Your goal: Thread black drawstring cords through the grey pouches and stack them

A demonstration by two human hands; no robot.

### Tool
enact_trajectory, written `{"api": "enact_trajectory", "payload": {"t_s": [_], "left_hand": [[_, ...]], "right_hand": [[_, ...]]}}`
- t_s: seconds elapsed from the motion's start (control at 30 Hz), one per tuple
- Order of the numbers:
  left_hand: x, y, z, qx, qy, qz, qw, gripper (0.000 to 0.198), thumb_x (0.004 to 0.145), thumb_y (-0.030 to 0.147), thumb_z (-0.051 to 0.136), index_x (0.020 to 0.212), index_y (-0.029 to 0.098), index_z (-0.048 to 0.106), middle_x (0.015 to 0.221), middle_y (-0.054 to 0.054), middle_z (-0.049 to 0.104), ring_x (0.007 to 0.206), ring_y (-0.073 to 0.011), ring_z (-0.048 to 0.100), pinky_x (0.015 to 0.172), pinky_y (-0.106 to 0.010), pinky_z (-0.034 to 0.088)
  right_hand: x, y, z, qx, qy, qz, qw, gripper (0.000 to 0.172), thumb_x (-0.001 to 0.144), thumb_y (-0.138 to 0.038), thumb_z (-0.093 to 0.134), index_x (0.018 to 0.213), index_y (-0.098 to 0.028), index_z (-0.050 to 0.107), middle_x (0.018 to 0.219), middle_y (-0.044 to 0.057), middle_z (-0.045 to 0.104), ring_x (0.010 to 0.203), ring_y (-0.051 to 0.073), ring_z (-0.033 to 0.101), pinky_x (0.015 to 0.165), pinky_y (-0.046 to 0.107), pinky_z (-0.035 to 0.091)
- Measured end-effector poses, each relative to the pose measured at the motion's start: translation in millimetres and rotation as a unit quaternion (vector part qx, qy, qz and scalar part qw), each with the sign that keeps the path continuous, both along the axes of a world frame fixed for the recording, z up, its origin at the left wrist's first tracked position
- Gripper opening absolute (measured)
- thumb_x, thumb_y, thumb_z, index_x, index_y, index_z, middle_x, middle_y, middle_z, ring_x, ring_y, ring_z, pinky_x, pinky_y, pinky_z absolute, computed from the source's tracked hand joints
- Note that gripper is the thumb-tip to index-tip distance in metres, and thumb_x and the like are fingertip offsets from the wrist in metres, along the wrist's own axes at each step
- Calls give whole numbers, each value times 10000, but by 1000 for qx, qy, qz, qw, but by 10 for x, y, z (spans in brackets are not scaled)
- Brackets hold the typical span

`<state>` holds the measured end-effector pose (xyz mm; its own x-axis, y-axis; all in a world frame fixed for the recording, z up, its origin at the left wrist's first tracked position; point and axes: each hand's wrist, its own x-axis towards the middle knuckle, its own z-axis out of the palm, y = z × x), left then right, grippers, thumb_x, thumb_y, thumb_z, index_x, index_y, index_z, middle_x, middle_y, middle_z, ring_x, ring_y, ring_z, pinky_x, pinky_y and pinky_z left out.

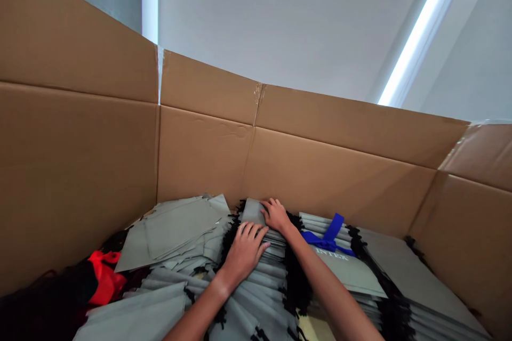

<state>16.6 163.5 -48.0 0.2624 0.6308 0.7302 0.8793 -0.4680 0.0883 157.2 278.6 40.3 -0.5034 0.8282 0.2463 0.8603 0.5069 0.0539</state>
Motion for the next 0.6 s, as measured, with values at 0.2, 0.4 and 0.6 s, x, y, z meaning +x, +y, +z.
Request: {"api": "enact_trajectory", "payload": {"t_s": [0.2, 0.4, 0.6], "left_hand": [[9, -5, 5, 2, 20, 7, 1000, 392, 1160, 399, 504, 1465, 208, 659, 1350, -135, 758, 1297, -325, 669, 1209, -555, 446], [-41, -29, 112, -20, 30, -3, 999, 395, 1163, 384, 482, 1442, 182, 676, 1354, -163, 762, 1313, -325, 670, 1195, -538, 464], [-74, -9, 388, -69, 17, -34, 997, 410, 1137, 426, 487, 1366, 186, 728, 1356, -176, 778, 1296, -345, 684, 1188, -544, 473]], "right_hand": [[-16, -116, 26, 15, -1, 0, 1000, 410, 1143, -251, 512, 1535, -247, 631, 1477, 170, 664, 1334, 306, 606, 1074, 426, 531], [-81, -391, 567, 42, 57, 40, 997, 490, 1100, -233, 600, 1588, -209, 564, 1528, 174, 632, 1398, 294, 558, 1172, 431, 479], [270, -1287, 870, 87, 183, 75, 976, 511, 1113, -260, 558, 1613, -173, 502, 1540, 166, 601, 1437, 261, 538, 1238, 421, 458]]}}
